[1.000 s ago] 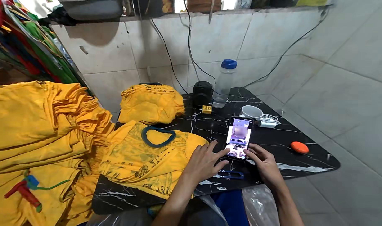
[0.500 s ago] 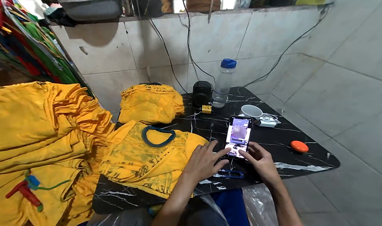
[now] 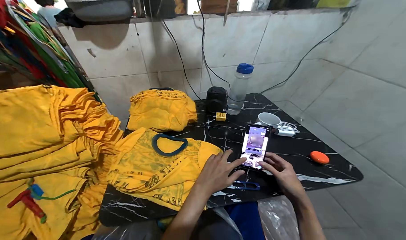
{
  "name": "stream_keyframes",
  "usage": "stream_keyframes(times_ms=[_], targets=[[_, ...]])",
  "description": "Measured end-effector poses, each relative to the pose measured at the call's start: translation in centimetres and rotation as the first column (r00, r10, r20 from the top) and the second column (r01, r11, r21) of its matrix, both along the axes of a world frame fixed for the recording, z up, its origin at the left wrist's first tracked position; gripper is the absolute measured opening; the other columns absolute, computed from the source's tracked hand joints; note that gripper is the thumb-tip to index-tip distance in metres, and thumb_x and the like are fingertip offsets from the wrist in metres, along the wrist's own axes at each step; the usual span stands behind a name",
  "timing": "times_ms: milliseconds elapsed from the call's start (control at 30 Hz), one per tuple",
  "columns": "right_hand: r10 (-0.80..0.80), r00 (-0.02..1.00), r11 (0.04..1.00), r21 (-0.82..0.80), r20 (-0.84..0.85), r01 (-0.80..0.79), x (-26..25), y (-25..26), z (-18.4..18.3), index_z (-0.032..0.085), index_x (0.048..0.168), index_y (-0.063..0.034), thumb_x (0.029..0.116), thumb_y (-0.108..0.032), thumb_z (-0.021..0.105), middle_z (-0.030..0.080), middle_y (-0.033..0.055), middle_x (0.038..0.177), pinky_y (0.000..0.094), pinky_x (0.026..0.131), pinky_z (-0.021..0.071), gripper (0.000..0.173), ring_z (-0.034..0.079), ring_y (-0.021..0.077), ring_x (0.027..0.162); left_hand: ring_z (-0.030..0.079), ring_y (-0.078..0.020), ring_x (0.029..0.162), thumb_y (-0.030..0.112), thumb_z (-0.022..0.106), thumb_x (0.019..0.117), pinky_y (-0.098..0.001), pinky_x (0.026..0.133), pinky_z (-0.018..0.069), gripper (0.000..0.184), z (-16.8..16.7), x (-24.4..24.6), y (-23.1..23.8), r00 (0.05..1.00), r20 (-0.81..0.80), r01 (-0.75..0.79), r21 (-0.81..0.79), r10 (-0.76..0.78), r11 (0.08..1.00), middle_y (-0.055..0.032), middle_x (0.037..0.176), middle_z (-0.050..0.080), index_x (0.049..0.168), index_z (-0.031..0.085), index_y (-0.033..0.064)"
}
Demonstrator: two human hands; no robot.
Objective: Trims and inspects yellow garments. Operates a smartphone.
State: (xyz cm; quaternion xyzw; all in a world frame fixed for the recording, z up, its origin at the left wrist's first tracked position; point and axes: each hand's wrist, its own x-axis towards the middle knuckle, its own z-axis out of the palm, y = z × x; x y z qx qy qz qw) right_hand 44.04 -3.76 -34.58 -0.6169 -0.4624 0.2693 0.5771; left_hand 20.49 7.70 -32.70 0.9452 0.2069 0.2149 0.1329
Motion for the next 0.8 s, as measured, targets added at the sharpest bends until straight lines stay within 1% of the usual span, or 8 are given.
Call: stream_keyframes(times_ms=[100, 267, 400, 500, 567, 633, 733, 800], targets=[[0.051, 0.998, 0.999, 0.009, -0.024, -0.051, 0.2, -0.3, 0.0, 0.067, 0.126, -0.0052, 0.0845, -0.013, 0.074, 0.075, 0.0101, 0.109, 0.0346, 0.084, 0.0614, 0.042, 0.073, 0.0208, 0.094, 0.064, -0.0241, 0.113, 0.056, 0.042, 0.1057, -0.0431, 0.088, 0.0542, 0.044, -0.1, 0.1, 0.0, 1.0, -0.006, -0.008, 0.006, 0.008, 1.0, -0.0093, 0.146, 0.055, 0.144, 0.058, 0.0397], [0.009, 1.0, 1.0, 0.006, 0.006, -0.009, 0.0, 0.0, 0.1, 0.068, 0.123, -0.0051, 0.0898, -0.017, 0.071, 0.075, 0.0073, 0.106, 0.0319, 0.082, 0.061, 0.035, 0.072, 0.0173, 0.092, 0.063, -0.0239, 0.115, 0.056, 0.041, 0.1059, -0.0432, 0.089, 0.0539, 0.045, -0.1, 0.0, 0.1, 1.0, -0.008, 0.001, 0.007, -0.001, 1.0, -0.009, 0.146, 0.055, 0.144, 0.058, 0.0395], [-0.068, 0.997, 0.998, 0.019, 0.037, 0.067, -0.6, 0.3, 0.4, 0.07, 0.116, -0.005, 0.0944, -0.014, 0.068, 0.075, 0.0039, 0.097, 0.0272, 0.075, 0.0597, 0.023, 0.07, 0.0125, 0.08, 0.064, -0.0238, 0.114, 0.056, 0.041, 0.1059, -0.0425, 0.088, 0.0544, 0.045, -0.2, 0.1, 0.1, 1.0, -0.001, 0.002, 0.013, -0.002, 1.0, -0.0092, 0.147, 0.054, 0.144, 0.058, 0.0393], [-0.143, 0.988, 0.989, 0.032, 0.051, 0.142, -1.3, 0.9, 0.5, 0.071, 0.106, -0.0057, 0.0979, -0.015, 0.067, 0.072, 0.0013, 0.084, 0.0238, 0.064, 0.0561, 0.013, 0.065, 0.0087, 0.067, 0.063, -0.0235, 0.114, 0.056, 0.04, 0.106, -0.0422, 0.088, 0.0543, 0.045, -0.1, 0.0, 0.1, 1.0, -0.008, 0.001, 0.016, -0.001, 1.0, -0.0089, 0.147, 0.054, 0.144, 0.058, 0.0395], [-0.162, 0.986, 0.986, 0.034, 0.041, 0.161, -1.5, 1.0, 0.5, 0.071, 0.105, -0.0053, 0.0986, -0.014, 0.067, 0.072, 0.0014, 0.08, 0.0237, 0.061, 0.0548, 0.011, 0.064, 0.0086, 0.064, 0.064, -0.024, 0.114, 0.056, 0.041, 0.106, -0.0423, 0.088, 0.0545, 0.045, -0.1, 0.0, 0.1, 1.0, -0.013, 0.002, 0.02, -0.002, 1.0, -0.0092, 0.147, 0.054, 0.144, 0.058, 0.0391], [-0.134, 0.99, 0.99, 0.036, 0.039, 0.133, -1.2, 0.9, 0.3, 0.071, 0.107, -0.0059, 0.0977, -0.017, 0.067, 0.072, 0.002, 0.082, 0.0244, 0.064, 0.0555, 0.015, 0.065, 0.0101, 0.067, 0.064, -0.0243, 0.113, 0.056, 0.041, 0.106, -0.0426, 0.088, 0.0542, 0.045, 0.0, 0.1, 0.1, 1.0, -0.023, 0.001, 0.014, -0.001, 1.0, -0.0095, 0.146, 0.055, 0.143, 0.059, 0.0382], [-0.054, 0.998, 0.998, 0.032, 0.011, 0.053, -0.7, 0.4, 0.2, 0.071, 0.116, -0.0051, 0.0915, -0.015, 0.071, 0.075, 0.0066, 0.099, 0.0305, 0.079, 0.0611, 0.026, 0.072, 0.0163, 0.085, 0.063, -0.0243, 0.114, 0.057, 0.039, 0.1062, -0.0428, 0.088, 0.0534, 0.045, -0.2, 0.1, 0.2, 0.999, -0.037, 0.001, 0.008, -0.001, 1.0, -0.0089, 0.147, 0.054, 0.143, 0.059, 0.039], [-0.046, 0.999, 0.999, 0.03, 0.006, 0.046, -0.5, 0.3, 0.1, 0.071, 0.116, -0.0048, 0.0899, -0.013, 0.072, 0.075, 0.0077, 0.101, 0.0323, 0.081, 0.0613, 0.027, 0.072, 0.0176, 0.088, 0.064, -0.0236, 0.113, 0.057, 0.04, 0.1061, -0.0422, 0.086, 0.054, 0.045, -0.2, 0.1, 0.1, 1.0, -0.023, 0.002, 0.014, -0.001, 1.0, -0.0085, 0.147, 0.054, 0.144, 0.058, 0.0403]])
